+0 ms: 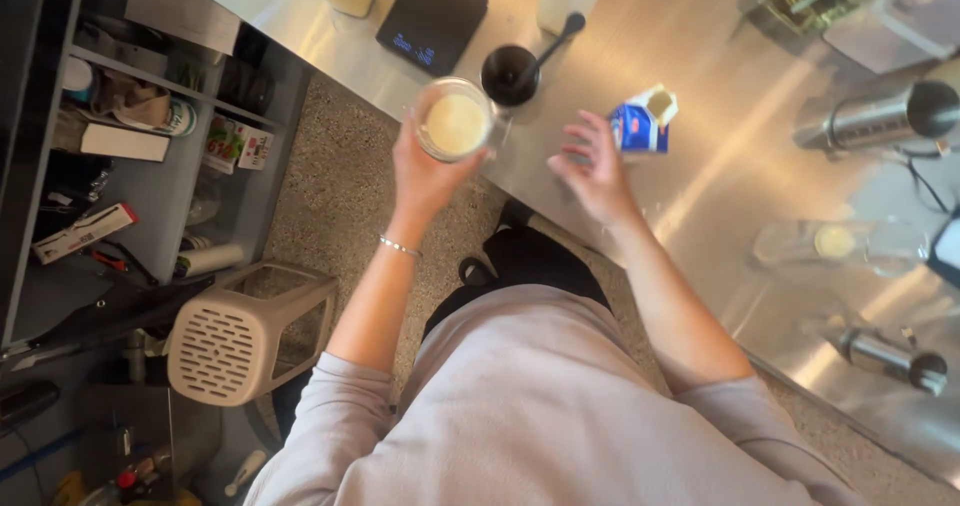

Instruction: The person places a glass on a digital scale, pours liquid from a squeeze bottle, then pours syrup from a swing-top bottle into the glass while watching the scale. They carry the glass to another counter, blend the mixture with a handheld frother, scoop ice into the glass, and hold up the finished drink.

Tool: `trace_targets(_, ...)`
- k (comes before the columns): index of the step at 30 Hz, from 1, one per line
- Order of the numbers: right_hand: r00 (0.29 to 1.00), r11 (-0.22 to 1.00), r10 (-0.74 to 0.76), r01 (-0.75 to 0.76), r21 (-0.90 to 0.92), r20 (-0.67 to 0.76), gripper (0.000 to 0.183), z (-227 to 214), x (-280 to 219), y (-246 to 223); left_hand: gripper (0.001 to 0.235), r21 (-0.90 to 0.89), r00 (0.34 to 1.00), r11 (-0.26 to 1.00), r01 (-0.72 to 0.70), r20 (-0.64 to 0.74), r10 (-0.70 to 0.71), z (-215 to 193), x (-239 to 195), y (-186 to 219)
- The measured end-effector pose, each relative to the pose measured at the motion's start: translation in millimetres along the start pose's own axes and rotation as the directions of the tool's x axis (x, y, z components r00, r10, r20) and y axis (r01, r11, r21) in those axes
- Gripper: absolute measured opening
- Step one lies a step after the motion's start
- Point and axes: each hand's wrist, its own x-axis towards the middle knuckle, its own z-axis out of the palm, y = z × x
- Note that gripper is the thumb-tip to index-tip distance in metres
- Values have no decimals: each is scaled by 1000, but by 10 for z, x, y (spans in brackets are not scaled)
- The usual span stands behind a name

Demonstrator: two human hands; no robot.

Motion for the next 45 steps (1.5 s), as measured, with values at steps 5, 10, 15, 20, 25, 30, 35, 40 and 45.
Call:
trace_targets(5, 994, 980, -101, 108, -169, 48, 118, 475, 898, 301, 89, 155, 986, 987, -46, -153, 70, -234, 722, -506)
trace_targets(10, 983, 983, -184, 184, 4, 15, 111, 778, 1165, 333, 90, 169, 969, 978, -119, -197, 151, -476, 1278, -980)
trace_targets(15, 957, 953, -290, 286, -101, -24, 90, 852, 1168, -32, 90, 163, 973, 975, -149, -152, 174, -483, 1761, -1245)
trace_targets(20, 943, 937, -316, 292, -194, -103, 91, 955, 1134, -4, 84, 259, 988, 958, -126, -50, 144, -503, 1910, -1165)
trace_targets(25, 951, 985, -169, 152, -82, -260, 96, 1120, 1265, 138, 87, 323, 990, 936, -141, 62, 128, -619, 2039, -1223)
trace_targets(30, 932, 975, -221, 199, -102, -286, 105, 1078, 1247, 145, 108, 404, 898, 802, -440, 180, 402, -777, 1893, -1149)
trace_targets(35, 882, 964, -252, 265, -23, -399, 66, 954, 1218, -15, 74, 479, 964, 878, -1, 233, -126, -1013, 1302, -1307)
trace_targets(40, 819, 946, -316, 232, -228, -480, 23, 819, 1166, -323, 84, 619, 856, 722, -311, 512, -70, -955, 1119, -1072)
trace_targets(45, 952, 803, -256, 111, -585, -170, 13, 723, 1090, -1022, 95, 755, 808, 470, -458, 573, -134, -855, 1201, -1089)
